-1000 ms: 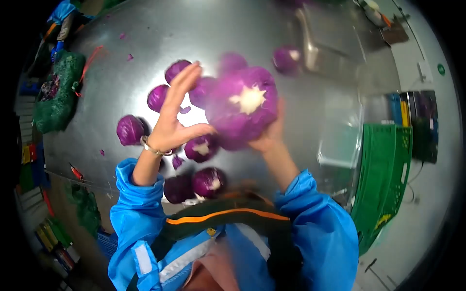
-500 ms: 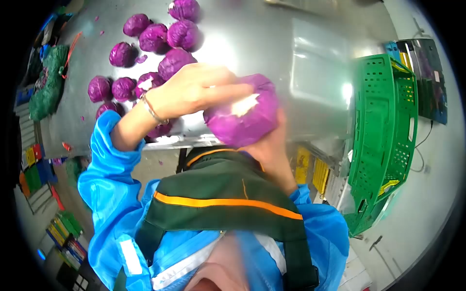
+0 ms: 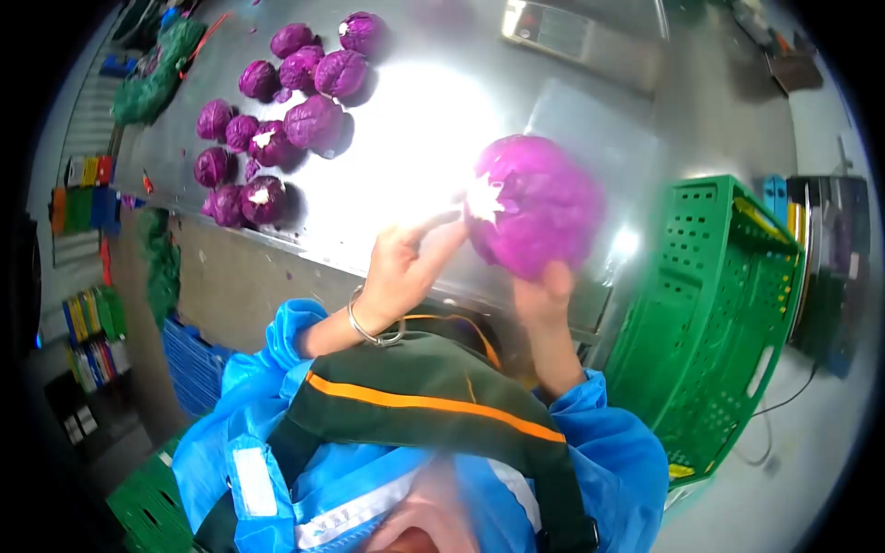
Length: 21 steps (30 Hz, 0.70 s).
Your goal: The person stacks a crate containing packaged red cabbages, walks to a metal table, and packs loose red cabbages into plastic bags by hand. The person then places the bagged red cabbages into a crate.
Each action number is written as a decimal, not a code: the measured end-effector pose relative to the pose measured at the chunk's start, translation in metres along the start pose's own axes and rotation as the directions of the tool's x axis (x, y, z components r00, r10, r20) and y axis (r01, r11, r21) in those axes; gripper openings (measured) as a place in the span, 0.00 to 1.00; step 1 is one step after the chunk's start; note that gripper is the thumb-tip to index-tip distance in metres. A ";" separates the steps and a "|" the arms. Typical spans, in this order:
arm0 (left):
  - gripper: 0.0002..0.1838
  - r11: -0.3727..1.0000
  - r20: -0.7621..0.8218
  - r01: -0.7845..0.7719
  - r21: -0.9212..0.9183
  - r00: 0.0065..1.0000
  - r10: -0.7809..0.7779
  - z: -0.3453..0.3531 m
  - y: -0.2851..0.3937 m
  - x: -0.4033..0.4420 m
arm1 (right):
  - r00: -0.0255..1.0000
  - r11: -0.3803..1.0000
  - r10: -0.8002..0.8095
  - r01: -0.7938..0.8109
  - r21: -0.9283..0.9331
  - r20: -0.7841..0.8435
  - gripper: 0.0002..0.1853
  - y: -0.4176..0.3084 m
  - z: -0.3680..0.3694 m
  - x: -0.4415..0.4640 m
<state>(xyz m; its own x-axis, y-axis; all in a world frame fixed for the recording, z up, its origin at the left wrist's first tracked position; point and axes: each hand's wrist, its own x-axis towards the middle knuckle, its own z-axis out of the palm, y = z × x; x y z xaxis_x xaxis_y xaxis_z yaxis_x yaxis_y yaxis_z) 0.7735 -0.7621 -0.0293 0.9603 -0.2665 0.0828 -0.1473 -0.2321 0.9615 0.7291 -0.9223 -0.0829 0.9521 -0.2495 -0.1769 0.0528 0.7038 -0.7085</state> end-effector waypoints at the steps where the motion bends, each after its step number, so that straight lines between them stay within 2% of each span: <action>1: 0.23 0.978 -0.007 0.123 -0.166 0.992 -0.126 0.007 0.005 0.001 | 0.999 0.997 -0.042 0.044 -0.068 0.028 0.47 -0.006 -0.006 0.001; 4: 0.12 0.767 0.086 0.335 -0.548 0.934 -0.347 0.013 0.016 0.014 | 0.991 0.984 -0.136 0.134 -0.114 -0.008 0.47 -0.004 -0.007 -0.004; 5: 0.11 0.749 0.123 0.373 -0.547 0.921 -0.369 0.013 0.017 0.017 | 0.982 0.979 -0.188 0.185 -0.082 -0.032 0.45 -0.002 -0.002 -0.005; 6: 0.10 0.732 0.161 0.411 -0.544 0.907 -0.390 0.014 0.019 0.019 | 0.985 0.986 -0.160 0.157 -0.060 -0.058 0.45 0.000 -0.003 -0.005; 7: 0.11 0.744 0.183 0.384 -0.547 0.922 -0.342 0.016 0.021 0.020 | 0.988 0.991 -0.132 0.130 -0.038 -0.083 0.44 0.001 -0.004 -0.005; 8: 0.11 0.886 0.138 0.228 -0.403 0.973 -0.187 0.013 0.024 0.016 | 0.989 0.995 -0.104 0.103 -0.014 -0.107 0.43 0.002 -0.006 -0.007; 9: 0.11 0.969 0.121 0.047 -0.243 0.992 -0.018 0.005 0.026 0.011 | 0.989 0.997 -0.008 0.020 0.076 -0.146 0.41 0.003 -0.007 -0.010; 10: 0.14 0.941 -0.015 0.137 -0.310 0.989 -0.149 -0.019 0.011 0.010 | 0.983 0.985 0.080 -0.052 0.163 -0.166 0.39 0.003 -0.008 -0.010; 11: 0.14 0.949 -0.164 0.123 -0.291 0.971 -0.176 -0.056 -0.016 0.020 | 0.970 0.961 0.168 -0.121 0.251 -0.177 0.38 0.002 -0.010 -0.009; 12: 0.13 0.979 -0.318 0.078 -0.187 0.938 -0.136 -0.108 -0.062 0.040 | 0.950 0.923 0.256 -0.185 0.337 -0.180 0.37 0.000 -0.015 -0.007; 13: 0.12 0.998 -0.391 0.045 -0.038 0.919 -0.056 -0.162 -0.114 0.066 | 0.928 0.912 0.298 -0.206 0.355 -0.226 0.36 0.000 -0.033 -0.012; 14: 0.12 0.994 -0.367 0.006 0.111 0.929 0.035 -0.196 -0.159 0.090 | 0.901 0.899 0.339 -0.225 0.375 -0.271 0.36 0.001 -0.051 -0.017; 15: 0.12 0.973 -0.259 -0.068 0.220 0.958 0.125 -0.200 -0.186 0.110 | 0.837 0.783 0.470 -0.247 0.571 -0.281 0.36 -0.014 -0.044 -0.026; 16: 0.11 0.953 -0.082 -0.188 0.237 0.974 0.212 -0.174 -0.198 0.115 | 0.754 0.625 0.609 -0.266 0.734 -0.247 0.37 -0.026 -0.040 -0.037; 17: 0.10 0.921 0.134 -0.238 0.310 0.969 0.205 -0.113 -0.177 0.130 | 0.679 0.653 0.623 -0.177 0.737 -0.389 0.38 -0.030 -0.044 -0.044; 18: 0.08 0.883 0.359 -0.306 0.356 0.917 0.173 -0.033 -0.148 0.137 | 0.792 0.815 0.424 -0.123 0.566 -0.439 0.41 -0.014 -0.067 -0.052; 19: 0.06 0.843 0.546 -0.389 0.371 0.826 0.141 0.028 -0.130 0.140 | 0.815 0.821 0.380 -0.079 0.566 -0.437 0.42 -0.012 -0.084 -0.056; 20: 0.04 0.816 0.651 -0.482 0.319 0.737 0.181 0.075 -0.123 0.139 | 0.836 0.824 0.334 -0.035 0.565 -0.436 0.43 -0.013 -0.088 -0.064; 21: 0.06 0.760 0.630 -0.617 0.204 0.677 0.381 0.105 -0.148 0.137 | 0.883 0.871 0.221 0.012 0.491 -0.414 0.43 -0.013 -0.078 -0.073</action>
<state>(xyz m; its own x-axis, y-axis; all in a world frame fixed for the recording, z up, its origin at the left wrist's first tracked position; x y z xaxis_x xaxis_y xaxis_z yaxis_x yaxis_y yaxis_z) 0.9020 -0.8629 -0.1883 0.4443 -0.8582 0.2570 -0.7530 -0.2023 0.6262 0.6357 -0.9647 -0.1140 0.7279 -0.3400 -0.5954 0.2052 0.9366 -0.2839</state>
